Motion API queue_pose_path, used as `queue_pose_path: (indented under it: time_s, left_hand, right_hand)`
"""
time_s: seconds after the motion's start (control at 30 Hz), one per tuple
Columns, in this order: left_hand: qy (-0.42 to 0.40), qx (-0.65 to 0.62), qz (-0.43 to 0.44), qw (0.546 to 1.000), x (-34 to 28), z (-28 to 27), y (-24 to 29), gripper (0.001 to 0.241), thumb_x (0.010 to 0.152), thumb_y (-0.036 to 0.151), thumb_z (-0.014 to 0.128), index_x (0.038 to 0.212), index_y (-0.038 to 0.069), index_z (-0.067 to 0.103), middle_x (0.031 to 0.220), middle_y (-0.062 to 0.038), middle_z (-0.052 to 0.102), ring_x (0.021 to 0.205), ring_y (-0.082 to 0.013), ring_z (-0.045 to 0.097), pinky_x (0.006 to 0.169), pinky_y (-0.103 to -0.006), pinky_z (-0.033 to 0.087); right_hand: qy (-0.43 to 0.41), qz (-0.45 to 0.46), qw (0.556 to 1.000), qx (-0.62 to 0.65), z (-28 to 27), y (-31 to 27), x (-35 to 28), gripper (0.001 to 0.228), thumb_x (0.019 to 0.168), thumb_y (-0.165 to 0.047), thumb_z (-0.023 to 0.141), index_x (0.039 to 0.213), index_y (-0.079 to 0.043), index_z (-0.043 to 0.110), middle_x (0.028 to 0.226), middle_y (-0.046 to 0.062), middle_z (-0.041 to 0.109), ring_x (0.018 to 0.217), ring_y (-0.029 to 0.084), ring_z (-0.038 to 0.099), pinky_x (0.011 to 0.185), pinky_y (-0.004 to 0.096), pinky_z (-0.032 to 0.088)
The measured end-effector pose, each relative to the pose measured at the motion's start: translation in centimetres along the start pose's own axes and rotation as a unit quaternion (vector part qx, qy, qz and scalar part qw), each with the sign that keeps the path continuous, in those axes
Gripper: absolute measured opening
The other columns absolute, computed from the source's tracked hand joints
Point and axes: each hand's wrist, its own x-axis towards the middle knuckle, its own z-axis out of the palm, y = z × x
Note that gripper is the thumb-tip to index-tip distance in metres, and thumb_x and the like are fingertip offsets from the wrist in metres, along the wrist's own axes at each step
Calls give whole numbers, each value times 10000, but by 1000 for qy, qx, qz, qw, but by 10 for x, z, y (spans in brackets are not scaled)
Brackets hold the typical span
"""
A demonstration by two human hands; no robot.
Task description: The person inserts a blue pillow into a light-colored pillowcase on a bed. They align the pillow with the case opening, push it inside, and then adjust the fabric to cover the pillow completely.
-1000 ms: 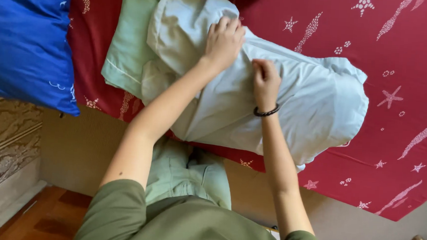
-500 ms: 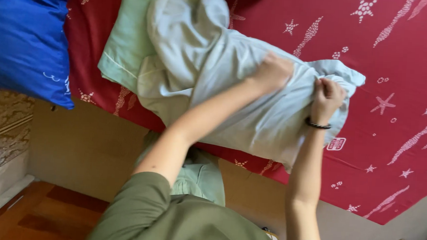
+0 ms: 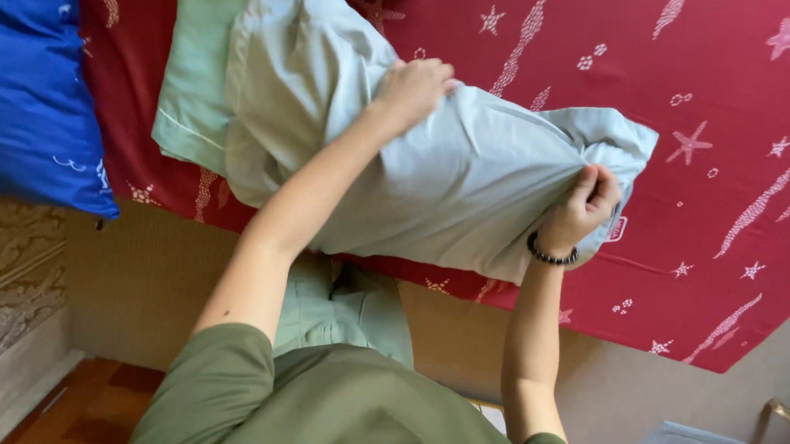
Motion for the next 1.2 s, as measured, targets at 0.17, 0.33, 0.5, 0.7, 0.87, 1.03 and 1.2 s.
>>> queue_pose_path:
  time_s: [0.17,0.33,0.5,0.7,0.87,1.03,1.2]
  left_hand:
    - [216,-90,201,951,-55,-102,161,92,961,193,613,924,129,668,888,-43,649,865,-261,666,773,-442,485]
    - [231,-172,250,924,-145,-137,240,83,927,158,692,907,113,626,892,-65,604,888,-276,624,819,-440,464]
    - [353,-188,377,836,-239,-167,223,211,934,142,746,1088,93,610,1014,-63,630,948,-278,574,878,-439,448]
    - [94,173,25,980,-307,59,-48,241,760,162,649,998,183,684,1173,-49,663,1123,-305,601,964,-465,452]
    - [182,-28,-159,970,-298,51,-64,280,1007,338,613,1147,99,653,1232,-109,637,1074,-335,614,921,-499,481]
    - [281,-65,-237,928,-225,32,-81,522,903,436,680,1169,1,568,1197,-193,594,1015,-398,601,820,-486,505]
    - [235,25,-260,936,-199,60,-112,167,1049,268,630,1110,113,615,1170,-81,621,1093,-332,626,967,-496,498]
  right_hand:
    - [10,45,968,247,-38,-92,-37,97,1128,-124,594,1073,-46,613,1010,-5,582,931,113,496,895,275,418]
    - [-95,152,874,451,-52,-136,-118,76,1105,-75,541,1138,-42,602,1053,4,594,938,104,520,855,273,421]
    - [-158,119,935,295,-102,-60,-250,109,1058,-75,558,1141,-12,590,1041,15,581,919,149,497,854,294,431]
    - [-449,101,874,-155,-35,-27,-278,71,889,-82,686,936,-43,651,918,151,657,878,313,633,797,383,524]
    - [-400,1,915,-49,44,-71,-193,97,913,-68,650,1005,-39,662,943,144,653,872,310,657,795,396,545]
    - [-339,-159,917,-137,150,-69,-136,330,902,-208,793,1147,-52,635,1052,174,625,974,382,589,832,452,510]
    - [-400,-163,880,-200,188,-63,-115,514,798,-285,874,1113,-22,565,1055,192,609,928,381,598,764,461,509]
